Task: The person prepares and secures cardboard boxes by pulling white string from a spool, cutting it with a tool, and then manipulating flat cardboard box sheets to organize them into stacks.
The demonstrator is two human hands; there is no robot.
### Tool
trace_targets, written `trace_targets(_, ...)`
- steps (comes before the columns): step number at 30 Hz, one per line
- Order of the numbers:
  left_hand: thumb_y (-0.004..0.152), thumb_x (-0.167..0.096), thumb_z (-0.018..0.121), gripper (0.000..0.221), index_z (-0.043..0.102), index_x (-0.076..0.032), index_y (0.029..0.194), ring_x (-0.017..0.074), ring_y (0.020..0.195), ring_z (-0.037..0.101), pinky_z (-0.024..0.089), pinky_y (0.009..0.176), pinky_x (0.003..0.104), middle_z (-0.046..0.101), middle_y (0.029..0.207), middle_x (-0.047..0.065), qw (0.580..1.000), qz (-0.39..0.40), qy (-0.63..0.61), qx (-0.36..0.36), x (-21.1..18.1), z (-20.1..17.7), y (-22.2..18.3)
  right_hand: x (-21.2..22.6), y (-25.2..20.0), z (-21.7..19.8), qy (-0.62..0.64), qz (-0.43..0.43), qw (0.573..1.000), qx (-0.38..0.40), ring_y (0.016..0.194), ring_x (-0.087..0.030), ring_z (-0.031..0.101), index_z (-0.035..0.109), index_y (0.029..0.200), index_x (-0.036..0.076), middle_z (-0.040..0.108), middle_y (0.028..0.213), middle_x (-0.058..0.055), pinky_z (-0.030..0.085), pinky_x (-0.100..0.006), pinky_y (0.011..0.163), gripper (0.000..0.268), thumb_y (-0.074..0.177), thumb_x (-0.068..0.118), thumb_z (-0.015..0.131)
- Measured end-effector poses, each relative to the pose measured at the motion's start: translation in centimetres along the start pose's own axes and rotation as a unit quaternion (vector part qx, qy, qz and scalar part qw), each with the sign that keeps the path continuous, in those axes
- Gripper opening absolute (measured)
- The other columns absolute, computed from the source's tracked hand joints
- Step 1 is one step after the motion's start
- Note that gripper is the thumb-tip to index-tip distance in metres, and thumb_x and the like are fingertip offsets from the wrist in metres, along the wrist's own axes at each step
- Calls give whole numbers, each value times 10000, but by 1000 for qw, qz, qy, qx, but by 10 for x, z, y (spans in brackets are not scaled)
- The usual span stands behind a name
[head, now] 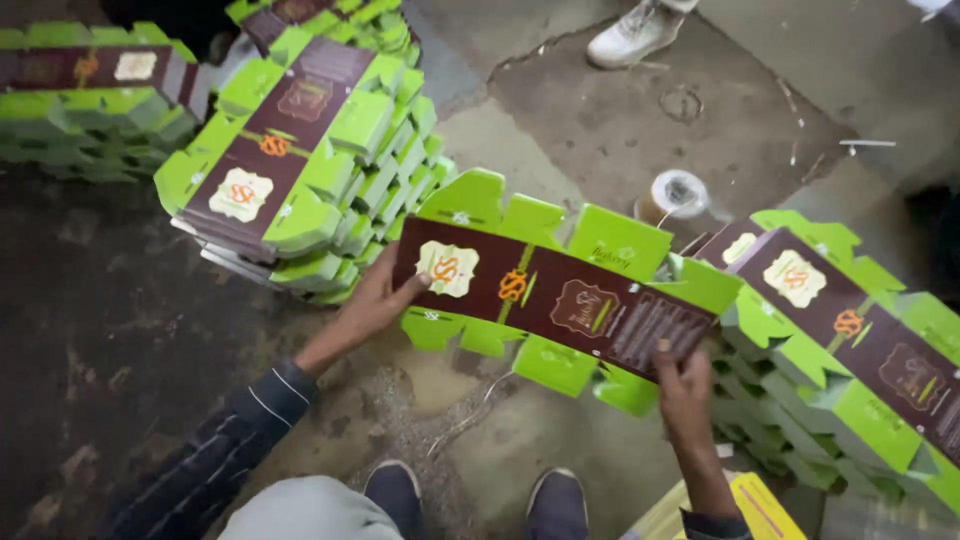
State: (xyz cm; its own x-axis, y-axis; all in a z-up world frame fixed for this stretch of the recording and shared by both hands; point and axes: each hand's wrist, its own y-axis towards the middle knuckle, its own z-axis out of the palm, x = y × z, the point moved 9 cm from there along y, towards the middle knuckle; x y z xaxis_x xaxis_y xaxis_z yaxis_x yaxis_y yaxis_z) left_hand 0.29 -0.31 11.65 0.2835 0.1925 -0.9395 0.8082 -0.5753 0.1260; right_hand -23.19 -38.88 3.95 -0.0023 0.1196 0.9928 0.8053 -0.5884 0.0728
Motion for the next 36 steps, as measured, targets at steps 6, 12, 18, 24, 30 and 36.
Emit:
trace_targets(6,964,-254,716,612,460,4,1458,269,1255,615,482,1069,387,619,1364,174,995,40,67,-54,88,-12,-32,-38,-31,35,-14,-41,999,28,1188,-169,558,473,1392,-23,606,1309,-102,417,-334,1065,419,1037,157,605)
trace_targets(12,943,-179,723,704,380,-25,1538,314,1295,583,470,1074,404,574,1417,195,997,-27,50,-48,158,0,-50,-138,-59,38,-91,49,995,-12,836,-214,497,548,1231,-5,607,1031,-97,413,-382,727,273,1028,150,643)
trace_targets(18,921,-166,755,762,365,-50,1565,245,1226,654,535,1029,362,653,1352,157,997,-65,10,-38,260,16,-52,-194,-55,48,-195,1,981,-2,762,-184,490,511,1157,-6,555,876,-93,447,-360,699,245,1028,128,670)
trace_targets(24,844,-98,794,833,382,-56,1566,234,1254,604,496,1044,376,637,1376,157,998,-60,3,-9,236,14,-50,-163,-52,66,-23,9,999,25,1241,-223,450,389,1436,-12,470,1344,-139,391,-356,1053,530,977,-20,654)
trace_targets(30,783,-27,787,941,324,-70,1602,260,1388,520,414,1156,392,554,1493,153,998,-38,-31,-29,206,22,-58,-141,-63,76,0,11,999,44,1519,-253,381,302,1583,14,385,1628,-153,313,-369,1239,761,910,-113,631)
trace_targets(36,772,-25,784,979,296,-80,1618,276,1468,420,350,1214,413,435,1583,145,999,-9,-6,-50,202,21,-54,-130,-61,90,-16,-6,999,44,1562,-261,290,186,1637,36,253,1700,-142,258,-381,1264,855,906,-140,594)
